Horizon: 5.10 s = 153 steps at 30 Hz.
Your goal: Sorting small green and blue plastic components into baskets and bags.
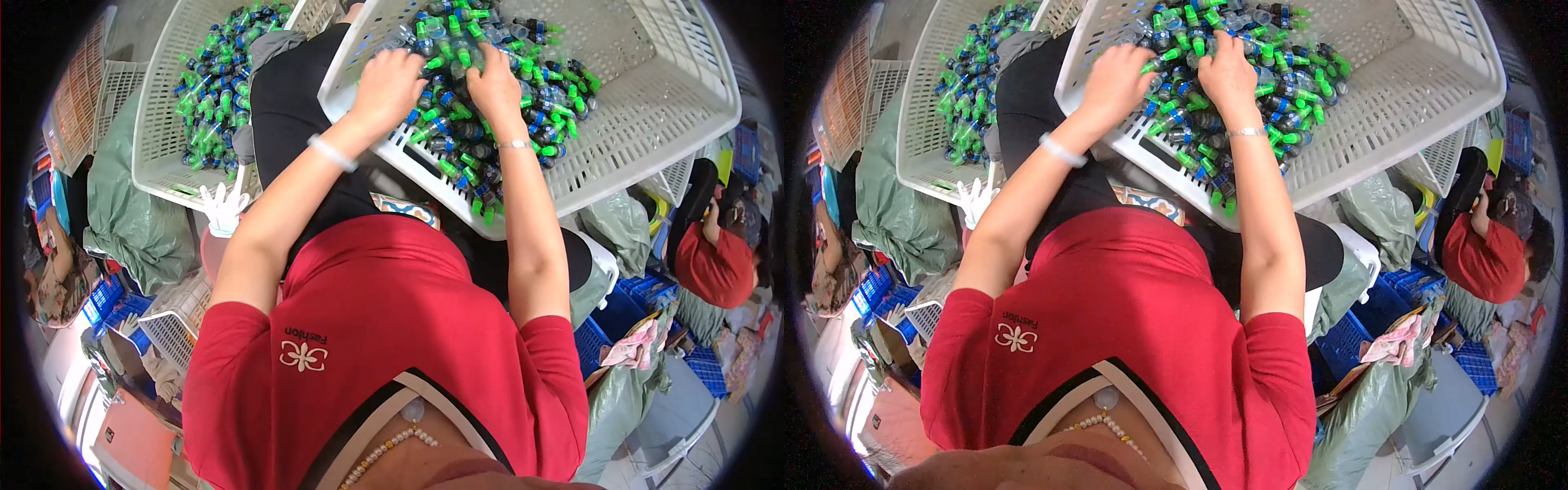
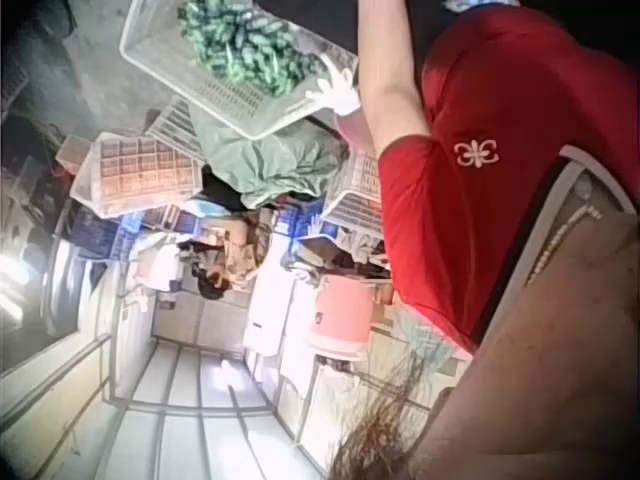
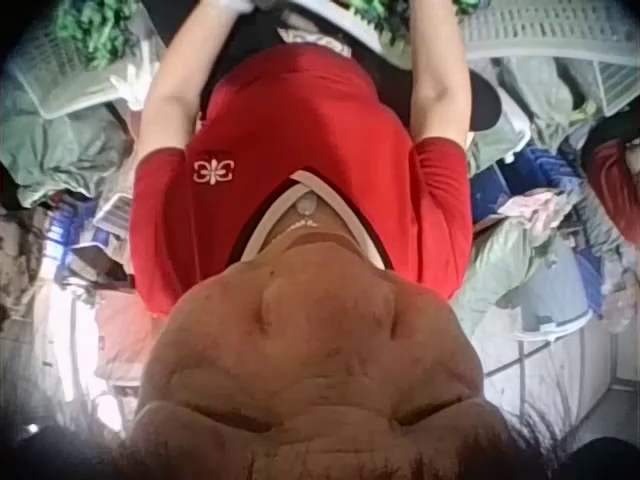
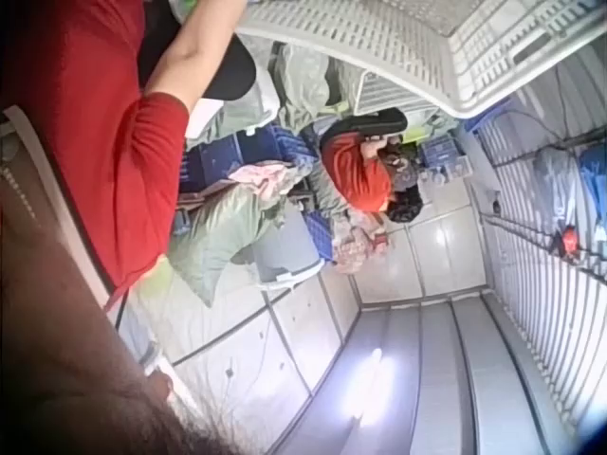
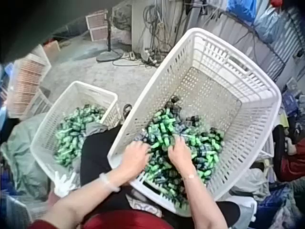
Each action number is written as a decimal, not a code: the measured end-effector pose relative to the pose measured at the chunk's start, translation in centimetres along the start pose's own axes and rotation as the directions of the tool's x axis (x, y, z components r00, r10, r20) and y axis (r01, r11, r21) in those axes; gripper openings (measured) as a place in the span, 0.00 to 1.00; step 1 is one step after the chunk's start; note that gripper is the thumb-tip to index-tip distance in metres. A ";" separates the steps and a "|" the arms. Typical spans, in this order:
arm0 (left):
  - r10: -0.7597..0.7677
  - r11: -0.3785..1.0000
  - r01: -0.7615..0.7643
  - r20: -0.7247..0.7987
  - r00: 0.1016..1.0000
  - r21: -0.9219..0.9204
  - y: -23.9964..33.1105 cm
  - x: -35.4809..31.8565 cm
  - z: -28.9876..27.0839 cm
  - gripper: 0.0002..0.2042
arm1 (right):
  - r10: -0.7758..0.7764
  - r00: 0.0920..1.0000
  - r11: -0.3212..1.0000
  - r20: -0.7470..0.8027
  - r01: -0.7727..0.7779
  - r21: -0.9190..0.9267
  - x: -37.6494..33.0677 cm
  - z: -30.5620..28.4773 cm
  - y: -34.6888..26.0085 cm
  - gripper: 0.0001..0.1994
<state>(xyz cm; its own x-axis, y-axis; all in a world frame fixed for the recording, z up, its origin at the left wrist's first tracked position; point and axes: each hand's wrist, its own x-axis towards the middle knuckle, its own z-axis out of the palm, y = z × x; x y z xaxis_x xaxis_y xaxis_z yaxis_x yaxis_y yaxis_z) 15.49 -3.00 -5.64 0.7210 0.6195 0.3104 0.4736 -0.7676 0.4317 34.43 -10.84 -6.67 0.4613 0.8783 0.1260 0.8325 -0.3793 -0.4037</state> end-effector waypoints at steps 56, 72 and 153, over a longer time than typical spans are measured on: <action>0.139 0.845 -0.099 0.037 0.990 -0.526 4.8 -4.4 -5.2 0.26 | -0.010 0.749 0.544 0.663 -0.552 0.632 -10.3 -7.1 -6.9 0.18; -0.046 0.905 0.234 -0.466 0.884 0.355 -8.7 -5.1 -13.1 0.16 | 0.030 0.999 0.907 -0.017 -0.034 -0.419 -2.1 -5.2 4.1 0.12; -0.092 0.938 0.106 0.059 0.994 -0.329 -1.4 -0.6 0.6 0.11 | 0.092 0.996 0.922 -0.015 -0.079 0.378 -4.7 0.4 -2.2 0.05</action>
<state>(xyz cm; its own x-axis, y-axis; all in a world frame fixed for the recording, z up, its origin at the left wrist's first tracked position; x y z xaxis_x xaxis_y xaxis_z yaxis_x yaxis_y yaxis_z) 14.69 -2.36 -6.94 0.7033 0.6764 0.2187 0.3547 -0.6005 0.7166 30.31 -14.05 -6.76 0.5406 0.8350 0.1021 0.6151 -0.3095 -0.7251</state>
